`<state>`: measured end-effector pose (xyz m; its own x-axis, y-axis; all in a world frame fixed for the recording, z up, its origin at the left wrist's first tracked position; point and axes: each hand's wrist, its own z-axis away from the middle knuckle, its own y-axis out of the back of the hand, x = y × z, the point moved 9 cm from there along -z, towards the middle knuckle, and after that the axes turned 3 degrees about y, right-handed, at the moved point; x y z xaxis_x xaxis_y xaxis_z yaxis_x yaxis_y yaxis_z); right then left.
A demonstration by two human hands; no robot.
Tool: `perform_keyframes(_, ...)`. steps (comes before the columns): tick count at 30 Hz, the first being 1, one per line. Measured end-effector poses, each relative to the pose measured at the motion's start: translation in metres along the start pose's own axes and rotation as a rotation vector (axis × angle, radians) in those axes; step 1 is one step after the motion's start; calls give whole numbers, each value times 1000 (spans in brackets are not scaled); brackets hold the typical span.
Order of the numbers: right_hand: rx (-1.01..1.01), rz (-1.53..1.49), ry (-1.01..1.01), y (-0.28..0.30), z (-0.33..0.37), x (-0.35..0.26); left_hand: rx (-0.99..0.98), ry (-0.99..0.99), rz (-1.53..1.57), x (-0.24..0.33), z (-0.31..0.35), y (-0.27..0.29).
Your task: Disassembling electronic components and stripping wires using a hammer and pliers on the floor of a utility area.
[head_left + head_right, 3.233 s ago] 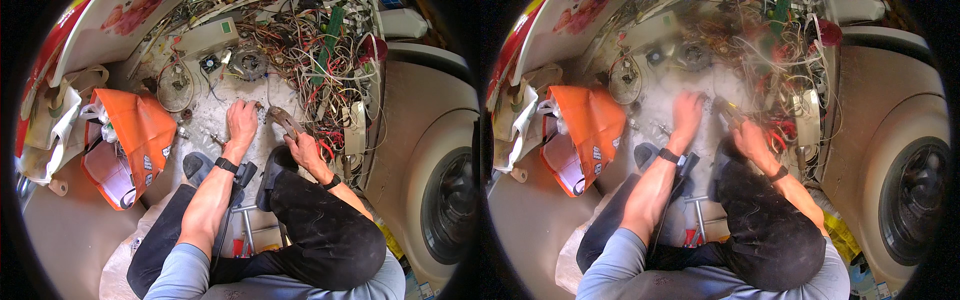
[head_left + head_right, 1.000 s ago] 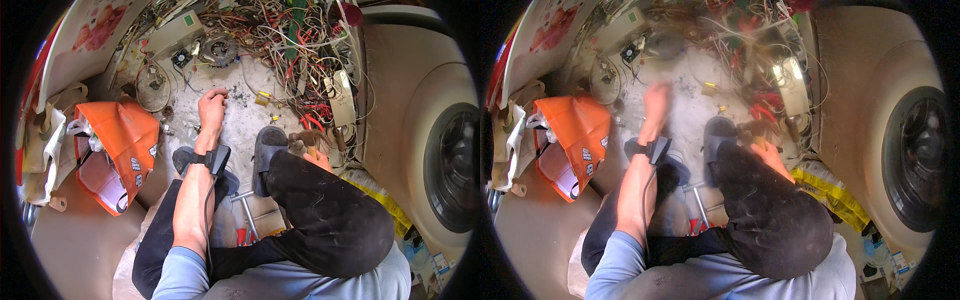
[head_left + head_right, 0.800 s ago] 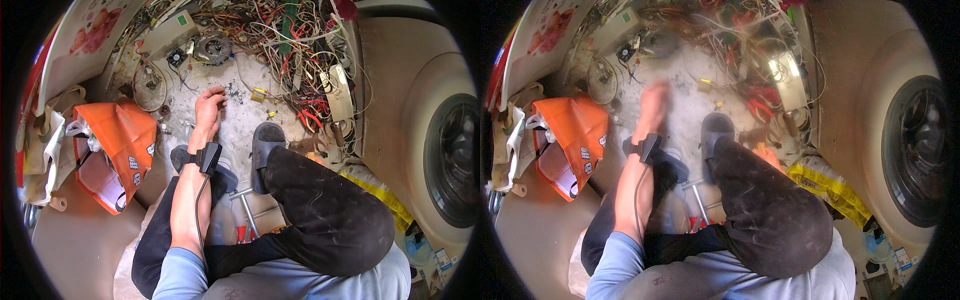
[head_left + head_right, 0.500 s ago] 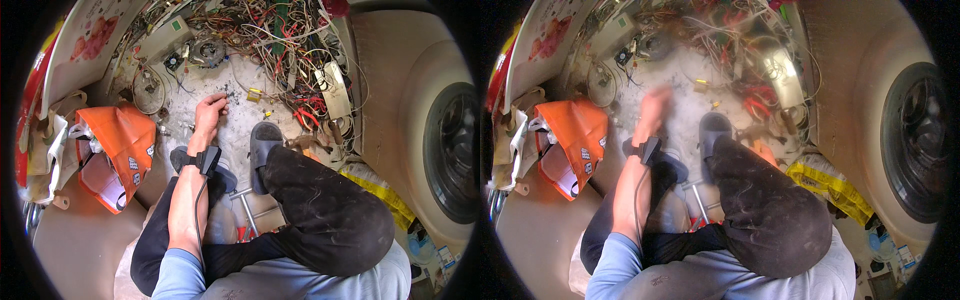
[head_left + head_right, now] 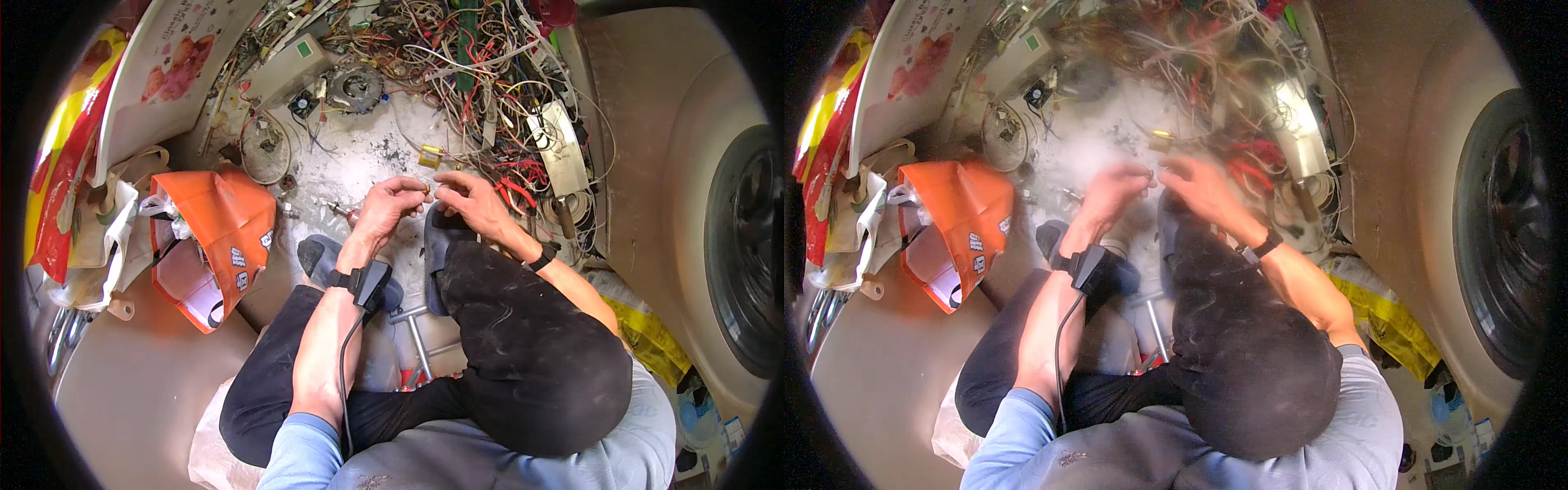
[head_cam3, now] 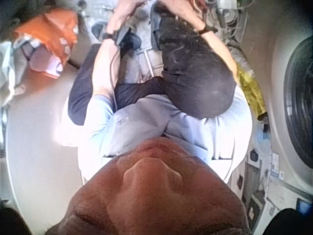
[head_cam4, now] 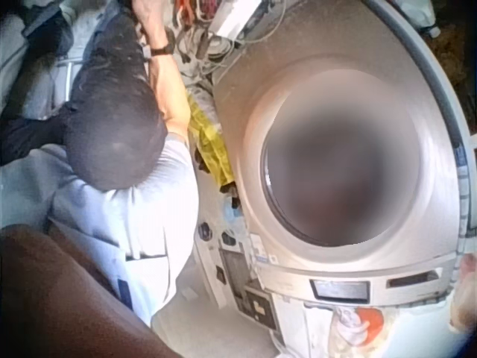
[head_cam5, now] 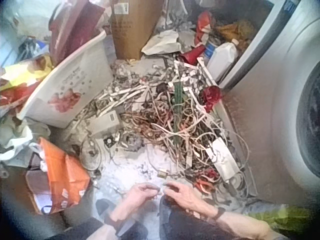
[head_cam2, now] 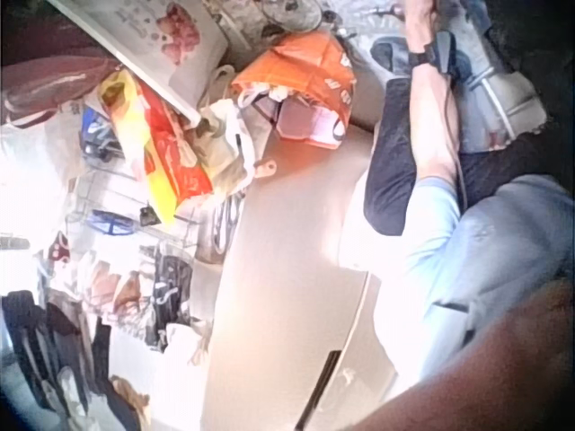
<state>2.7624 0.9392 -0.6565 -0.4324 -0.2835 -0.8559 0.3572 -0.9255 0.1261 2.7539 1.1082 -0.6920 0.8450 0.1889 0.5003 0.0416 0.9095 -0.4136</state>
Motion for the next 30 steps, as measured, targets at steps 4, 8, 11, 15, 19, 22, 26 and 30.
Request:
perform_keyframes(4, -34, -83, -25, -9, -9, -3, 2, 34, -54, -1, 3, 0)
perform_keyframes(8, 12, -123, -51, -11, -11, -3, 43, 20, -40, -1, 4, 3)
perform_keyframes(11, 66, -298, -100, -5, -18, 9, 63, -15, 70, 3, -2, -5)
perform_keyframes(15, 117, -461, -107, -9, -26, 8, 67, -22, 284, 2, -6, -1)
perform_keyframes(19, 155, -472, -104, -6, -33, 6, 61, -42, 449, 3, -6, 12)
perform_keyframes(22, 214, -488, -84, 5, -35, 5, 49, -54, 474, 8, -3, 16)
perform_keyframes(26, 242, -438, -69, 9, -38, -2, 70, -74, 435, 14, 2, 26)
perform_keyframes(30, 331, -389, -93, 23, -38, 6, 76, -71, 432, 16, 2, 22)
